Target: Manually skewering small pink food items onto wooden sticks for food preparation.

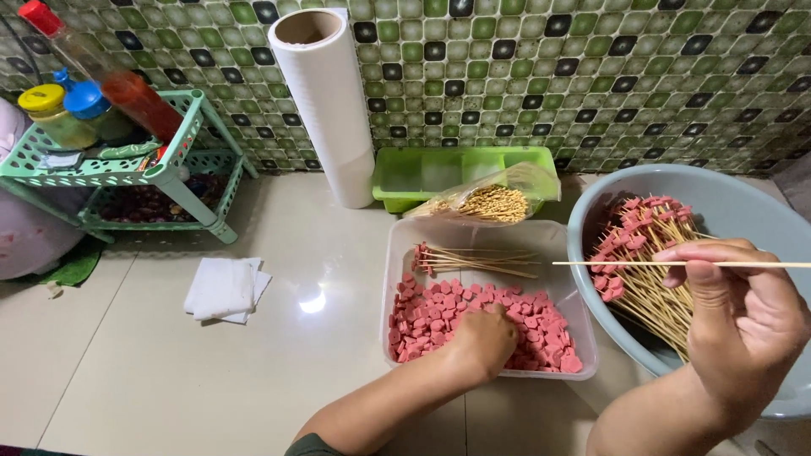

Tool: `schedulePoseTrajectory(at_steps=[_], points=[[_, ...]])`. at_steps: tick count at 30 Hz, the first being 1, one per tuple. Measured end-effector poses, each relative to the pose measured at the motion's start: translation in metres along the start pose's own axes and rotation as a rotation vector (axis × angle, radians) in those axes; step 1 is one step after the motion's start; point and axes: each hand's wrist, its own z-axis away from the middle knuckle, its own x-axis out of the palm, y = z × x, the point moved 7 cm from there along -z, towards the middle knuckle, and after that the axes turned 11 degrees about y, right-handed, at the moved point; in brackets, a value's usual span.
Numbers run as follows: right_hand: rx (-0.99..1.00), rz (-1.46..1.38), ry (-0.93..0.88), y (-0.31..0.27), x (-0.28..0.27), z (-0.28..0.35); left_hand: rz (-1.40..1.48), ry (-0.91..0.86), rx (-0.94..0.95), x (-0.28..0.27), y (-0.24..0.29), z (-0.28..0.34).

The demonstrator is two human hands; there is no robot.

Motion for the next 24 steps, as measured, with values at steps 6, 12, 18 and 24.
schedulePoseTrajectory(at_steps=[6,12,18,24], points=[[0.018,-0.017,0.009,0.006,-0.002,0.003,0.062,0.210,0.014,0.014,0.001,-0.019],[0.000,0.005,-0.001,-0.002,0.001,0.003,0.033,0.194,0.129,-0.011,0.004,-0.007],[0.005,0.001,-0.002,-0.004,-0.001,0.004,0.183,0.149,0.151,-0.021,0.000,0.001],[-0.074,0.026,-0.051,-0.007,0.000,0.002,0.276,0.205,0.191,-0.031,-0.003,0.006]])
